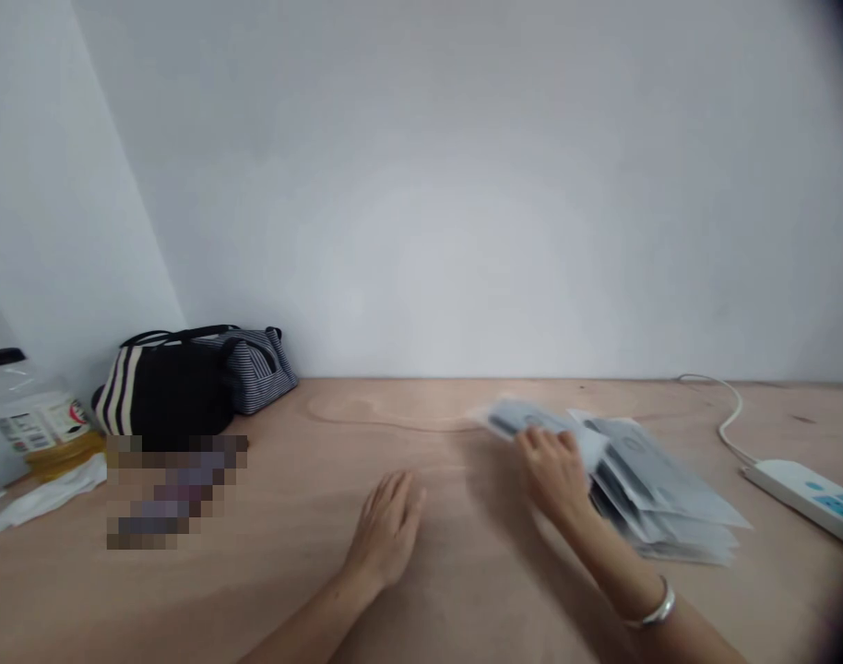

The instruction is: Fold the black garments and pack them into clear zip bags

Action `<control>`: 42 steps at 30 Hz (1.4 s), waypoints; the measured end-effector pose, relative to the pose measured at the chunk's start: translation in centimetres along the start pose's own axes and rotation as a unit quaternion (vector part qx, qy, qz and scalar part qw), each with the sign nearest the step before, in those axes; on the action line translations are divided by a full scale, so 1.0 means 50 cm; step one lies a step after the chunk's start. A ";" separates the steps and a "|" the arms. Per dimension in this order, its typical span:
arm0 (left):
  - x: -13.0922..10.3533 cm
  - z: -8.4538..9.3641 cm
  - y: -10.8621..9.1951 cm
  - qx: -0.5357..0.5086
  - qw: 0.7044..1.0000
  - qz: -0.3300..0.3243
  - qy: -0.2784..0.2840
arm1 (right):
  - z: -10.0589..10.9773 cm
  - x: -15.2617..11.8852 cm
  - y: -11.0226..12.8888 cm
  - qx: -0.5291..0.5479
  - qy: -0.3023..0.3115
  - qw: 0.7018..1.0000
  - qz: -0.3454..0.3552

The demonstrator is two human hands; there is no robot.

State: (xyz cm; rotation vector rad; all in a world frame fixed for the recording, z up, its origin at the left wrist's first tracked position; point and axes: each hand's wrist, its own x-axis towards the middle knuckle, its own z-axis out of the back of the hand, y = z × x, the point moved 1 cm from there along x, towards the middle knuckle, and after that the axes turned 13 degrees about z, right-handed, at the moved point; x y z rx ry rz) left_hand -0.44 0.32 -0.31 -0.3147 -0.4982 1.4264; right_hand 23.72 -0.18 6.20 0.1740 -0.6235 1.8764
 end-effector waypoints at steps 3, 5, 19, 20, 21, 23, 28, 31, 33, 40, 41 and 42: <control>0.015 0.022 0.012 -0.029 0.994 0.037 -0.094 | -0.022 -0.007 0.079 0.128 0.008 0.977 0.168; 0.019 0.037 0.013 -0.008 0.991 0.034 -0.131 | -0.039 -0.018 0.111 0.210 0.017 0.955 0.206; -0.037 0.044 -0.025 0.176 0.983 -0.044 0.030 | -0.109 -0.032 0.132 0.284 0.115 0.951 0.050; -0.038 0.047 -0.025 0.182 0.982 -0.042 0.027 | -0.109 -0.032 0.131 0.287 0.118 0.949 0.046; -0.036 0.049 -0.025 0.183 0.982 -0.046 0.025 | -0.108 -0.031 0.128 0.294 0.119 0.947 0.044; -0.029 0.048 -0.022 0.174 0.983 -0.057 0.017 | -0.108 -0.026 0.124 0.323 0.114 0.939 0.035; -0.004 0.023 -0.008 0.143 0.988 -0.057 0.030 | -0.121 0.029 0.135 0.398 0.099 0.909 -0.081; 0.000 0.013 -0.003 0.147 0.986 -0.059 0.045 | -0.132 0.081 0.164 0.391 0.103 0.907 -0.119; -0.001 0.011 -0.002 0.151 0.986 -0.055 0.049 | -0.137 0.110 0.185 0.386 0.107 0.906 -0.136; -0.005 0.017 -0.008 0.178 0.981 -0.036 0.075 | -0.134 0.146 0.207 0.366 0.134 0.904 -0.176; -0.005 0.018 -0.010 0.182 0.980 -0.033 0.077 | -0.133 0.146 0.206 0.367 0.138 0.903 -0.175; -0.005 0.019 -0.011 0.185 0.979 -0.031 0.078 | -0.132 0.144 0.204 0.368 0.141 0.903 -0.172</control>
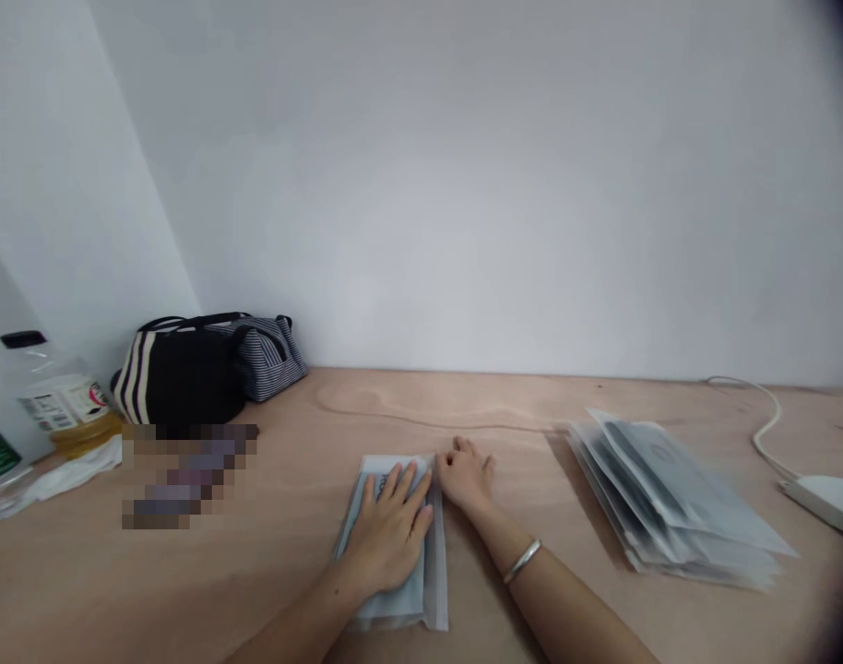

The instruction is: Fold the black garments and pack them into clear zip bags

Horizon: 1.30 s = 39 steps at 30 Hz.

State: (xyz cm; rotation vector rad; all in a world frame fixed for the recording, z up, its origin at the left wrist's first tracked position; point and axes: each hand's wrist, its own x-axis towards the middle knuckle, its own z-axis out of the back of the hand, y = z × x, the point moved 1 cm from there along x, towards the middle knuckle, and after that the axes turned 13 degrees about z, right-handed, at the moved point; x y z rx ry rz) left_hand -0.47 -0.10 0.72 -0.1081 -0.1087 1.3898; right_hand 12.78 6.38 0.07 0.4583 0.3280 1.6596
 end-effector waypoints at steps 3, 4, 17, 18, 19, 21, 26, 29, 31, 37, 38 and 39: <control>0.000 0.002 -0.001 0.003 1.000 0.002 -0.001 | 0.002 -0.010 -0.003 0.006 0.015 1.000 0.013; 0.000 0.001 -0.001 0.002 1.000 0.002 -0.003 | 0.002 -0.016 -0.004 0.009 0.020 1.000 0.020; 0.002 -0.004 0.003 -0.012 1.000 0.001 -0.016 | -0.005 -0.207 -0.012 0.072 0.083 0.981 0.159; 0.002 -0.004 0.003 -0.013 1.000 0.002 -0.015 | -0.009 -0.213 -0.017 0.075 0.099 0.977 0.172; 0.002 -0.004 0.004 -0.013 1.000 0.003 -0.015 | -0.012 -0.218 -0.022 0.080 0.116 0.973 0.185; 0.002 -0.005 0.005 -0.016 1.000 0.003 -0.015 | -0.013 -0.221 -0.032 0.097 0.131 0.965 0.205; 0.000 -0.010 0.008 -0.025 0.999 0.000 -0.043 | 0.013 -0.202 -0.042 0.192 -0.005 0.962 0.196; -0.001 -0.014 0.011 -0.038 0.997 0.000 -0.064 | 0.024 -0.180 -0.036 0.212 -0.043 0.961 0.171; -0.001 -0.017 0.013 -0.046 0.996 -0.001 -0.072 | 0.025 -0.162 -0.026 0.190 -0.037 0.968 0.162; 0.000 -0.019 0.021 -0.090 0.992 0.003 -0.087 | -0.002 -0.112 0.023 0.093 -0.005 0.989 0.115; -0.001 -0.018 0.022 -0.098 0.991 0.003 -0.088 | -0.009 -0.107 0.031 0.078 -0.001 0.990 0.115; -0.001 -0.017 0.023 -0.103 0.991 0.004 -0.089 | -0.014 -0.103 0.039 0.064 0.002 0.991 0.120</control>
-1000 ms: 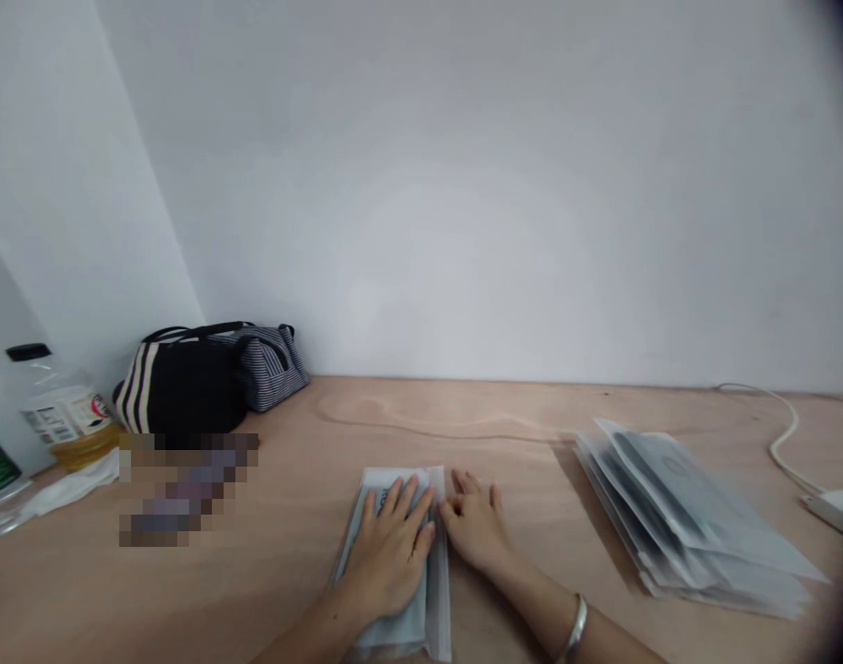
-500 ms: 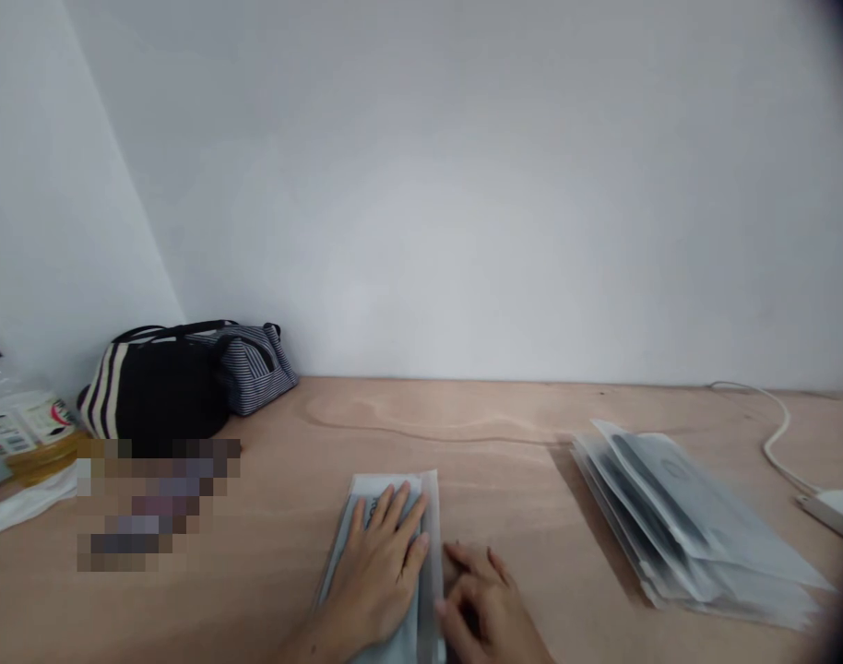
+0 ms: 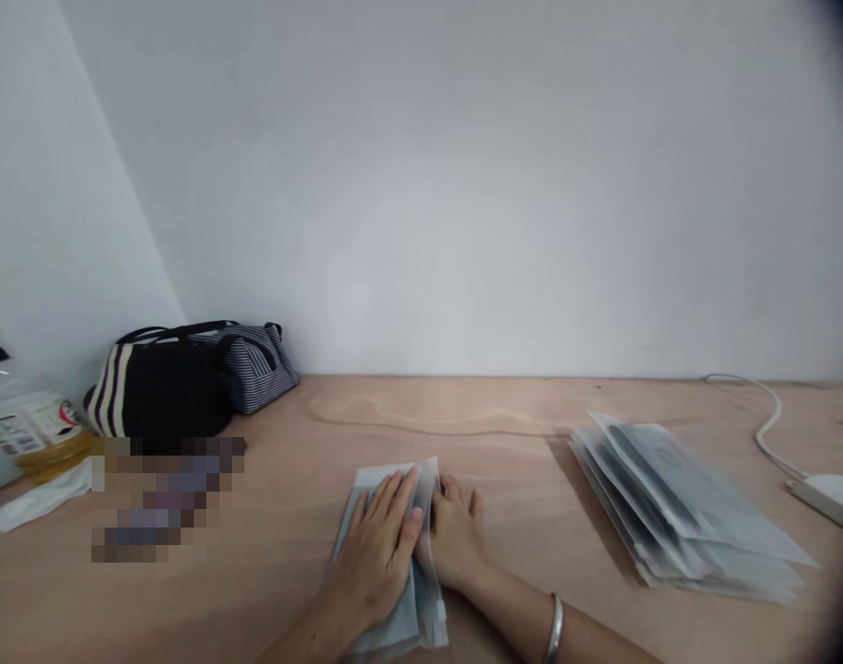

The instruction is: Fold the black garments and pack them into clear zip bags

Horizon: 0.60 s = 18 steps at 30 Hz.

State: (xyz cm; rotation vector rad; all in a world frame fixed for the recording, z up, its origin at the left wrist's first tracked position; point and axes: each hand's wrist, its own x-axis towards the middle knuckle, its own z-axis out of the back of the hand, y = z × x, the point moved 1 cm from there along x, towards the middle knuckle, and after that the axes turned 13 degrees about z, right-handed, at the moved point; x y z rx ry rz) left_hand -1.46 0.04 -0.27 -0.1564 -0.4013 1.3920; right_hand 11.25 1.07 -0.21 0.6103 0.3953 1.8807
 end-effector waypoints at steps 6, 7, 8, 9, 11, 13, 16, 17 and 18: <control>-0.002 -0.001 -0.004 0.024 0.999 0.008 0.022 | 0.012 0.012 -0.026 -0.017 -0.013 1.000 0.019; -0.003 -0.004 -0.003 0.033 0.999 0.009 0.031 | 0.026 0.010 -0.046 -0.025 -0.029 0.999 0.005; -0.003 -0.007 -0.002 0.043 0.998 0.008 0.041 | 0.043 0.007 -0.069 -0.036 -0.045 0.998 -0.013; -0.003 -0.010 -0.001 0.053 0.997 0.005 0.050 | 0.062 0.003 -0.096 -0.057 -0.056 0.996 -0.033; -0.002 -0.014 0.001 0.074 0.995 -0.004 0.061 | 0.105 -0.012 -0.150 -0.076 -0.056 0.994 -0.052; -0.003 -0.014 -0.001 0.089 0.994 -0.007 0.059 | 0.146 -0.033 -0.193 -0.098 -0.061 0.991 -0.073; -0.006 -0.006 -0.020 0.093 0.995 -0.013 0.034 | 0.183 -0.065 -0.206 -0.143 -0.083 0.984 -0.060; -0.009 -0.005 -0.030 0.089 0.995 -0.020 0.029 | 0.184 -0.074 -0.196 -0.163 -0.087 0.982 -0.033; -0.011 -0.004 -0.040 0.083 0.996 -0.027 0.029 | 0.181 -0.081 -0.180 -0.183 -0.085 0.979 0.000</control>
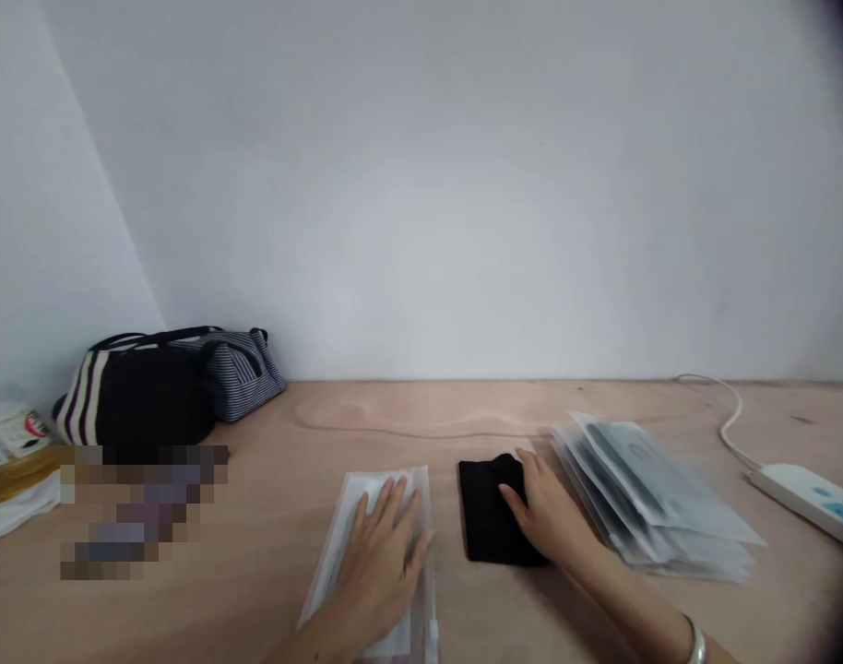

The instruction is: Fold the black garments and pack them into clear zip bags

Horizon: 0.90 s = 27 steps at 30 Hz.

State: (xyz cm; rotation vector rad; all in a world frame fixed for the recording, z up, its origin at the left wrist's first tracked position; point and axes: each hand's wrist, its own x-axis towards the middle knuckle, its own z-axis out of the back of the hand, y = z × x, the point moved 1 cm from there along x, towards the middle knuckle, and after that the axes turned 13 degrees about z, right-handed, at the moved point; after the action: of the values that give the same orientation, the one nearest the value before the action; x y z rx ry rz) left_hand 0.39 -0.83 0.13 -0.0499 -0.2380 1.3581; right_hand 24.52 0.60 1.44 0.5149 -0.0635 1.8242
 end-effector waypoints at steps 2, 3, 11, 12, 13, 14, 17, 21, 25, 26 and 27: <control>-0.002 0.000 -0.017 -0.011 1.000 -0.008 0.016 | -0.002 -0.012 0.041 -0.027 0.010 0.998 0.060; -0.002 -0.002 -0.020 -0.013 0.999 -0.009 0.030 | -0.007 -0.016 0.060 -0.033 0.026 0.996 0.073; 0.009 0.021 0.136 0.032 0.996 -0.021 0.080 | -0.034 0.009 0.033 -0.071 0.105 0.991 0.037; 0.007 0.028 0.166 0.038 0.996 -0.016 0.076 | -0.034 0.015 0.020 -0.073 0.104 0.991 0.037; 0.005 0.035 0.193 0.043 0.996 -0.008 0.071 | -0.034 0.020 0.009 -0.074 0.103 0.991 0.036; 0.001 0.041 0.217 0.044 0.996 -0.008 0.071 | -0.035 0.023 0.001 -0.076 0.102 0.991 0.037; -0.005 0.054 0.256 0.040 0.997 -0.015 0.072 | -0.042 0.024 -0.007 -0.075 0.097 0.992 0.037; -0.005 0.072 0.223 0.047 0.998 -0.007 0.035 | -0.038 0.021 -0.003 -0.095 0.069 0.993 0.032; -0.013 0.072 0.116 0.018 0.996 -0.080 0.039 | -0.011 0.019 0.000 -0.167 0.016 0.985 -0.040; -0.018 0.067 0.089 0.006 0.996 -0.079 0.050 | -0.004 0.017 0.000 -0.187 0.017 0.980 -0.065; -0.022 0.060 0.065 -0.002 0.995 -0.078 0.066 | 0.001 0.016 -0.001 -0.203 0.024 0.975 -0.087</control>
State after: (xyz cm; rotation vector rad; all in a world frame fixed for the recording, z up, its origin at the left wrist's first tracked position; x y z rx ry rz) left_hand -3.54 -1.53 2.36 -0.1222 -0.1305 1.1945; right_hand 24.40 1.32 1.77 0.1793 -0.3413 1.5948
